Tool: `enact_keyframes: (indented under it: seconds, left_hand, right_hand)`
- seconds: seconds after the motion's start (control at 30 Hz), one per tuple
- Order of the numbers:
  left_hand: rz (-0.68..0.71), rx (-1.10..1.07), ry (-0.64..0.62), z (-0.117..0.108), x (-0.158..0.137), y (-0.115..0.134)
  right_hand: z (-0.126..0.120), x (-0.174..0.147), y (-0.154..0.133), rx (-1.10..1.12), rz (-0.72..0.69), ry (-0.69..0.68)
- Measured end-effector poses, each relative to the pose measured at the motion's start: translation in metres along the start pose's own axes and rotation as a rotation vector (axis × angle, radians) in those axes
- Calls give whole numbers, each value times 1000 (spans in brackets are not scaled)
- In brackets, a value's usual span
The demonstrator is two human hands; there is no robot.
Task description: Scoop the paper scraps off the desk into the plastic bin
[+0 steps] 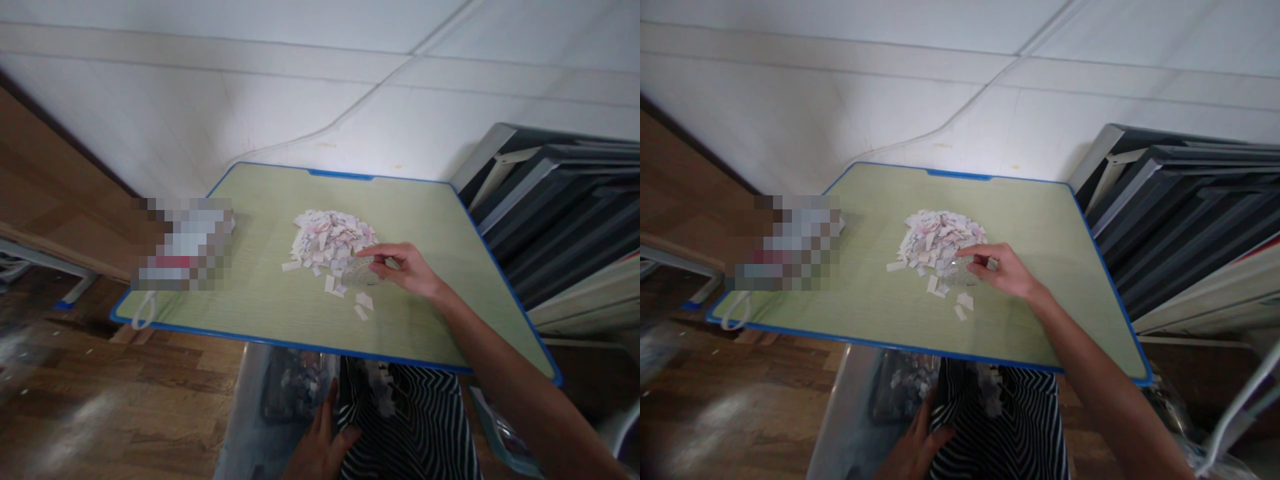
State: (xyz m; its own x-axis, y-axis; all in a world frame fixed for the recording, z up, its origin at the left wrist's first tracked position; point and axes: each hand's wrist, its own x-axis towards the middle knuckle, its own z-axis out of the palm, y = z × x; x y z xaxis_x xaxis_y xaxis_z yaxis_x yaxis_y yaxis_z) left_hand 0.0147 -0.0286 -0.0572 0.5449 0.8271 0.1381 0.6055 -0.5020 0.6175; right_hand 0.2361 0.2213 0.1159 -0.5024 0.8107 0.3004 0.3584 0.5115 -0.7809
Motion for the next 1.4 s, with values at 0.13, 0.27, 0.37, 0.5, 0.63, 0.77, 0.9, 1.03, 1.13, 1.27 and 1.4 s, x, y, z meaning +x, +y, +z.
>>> enact_keyframes:
  seconds: [0.13,0.27,0.37,0.5,0.63,0.77,0.9,1.03,1.13,1.27,1.4]
  left_hand:
    - [-9,-17,-179,-27,9,8]
    - [29,35,-95,-21,11,9]
    - [37,102,40,4,3,2]
    - [-2,65,22,17,-5,-4]
    - [13,36,-151,-10,3,2]
    - [-25,-24,-209,-34,11,9]
    - [17,-16,-192,-34,12,10]
    - [13,2,-169,-36,14,13]
    - [-73,-60,-224,-41,15,14]
    - [-122,-130,-274,-33,10,10]
    - [-66,-36,-110,-15,4,4]
  right_hand:
    - [-1,-1,0,-21,6,-44]
    - [-1,0,0,-66,41,-36]
    - [-1,0,-1,-101,56,-57]
    - [3,0,-2,-161,27,-32]
    - [3,-1,-5,-195,-21,-4]
    - [-2,-3,-9,-225,-32,9]
    - [-6,-4,-11,-244,0,25]
    - [-9,-5,-11,-215,23,-2]
    - [-12,-6,-13,-205,26,-31]
    - [-11,-7,-17,-168,-10,-14]
    - [-1,-6,-21,-100,-88,-55]
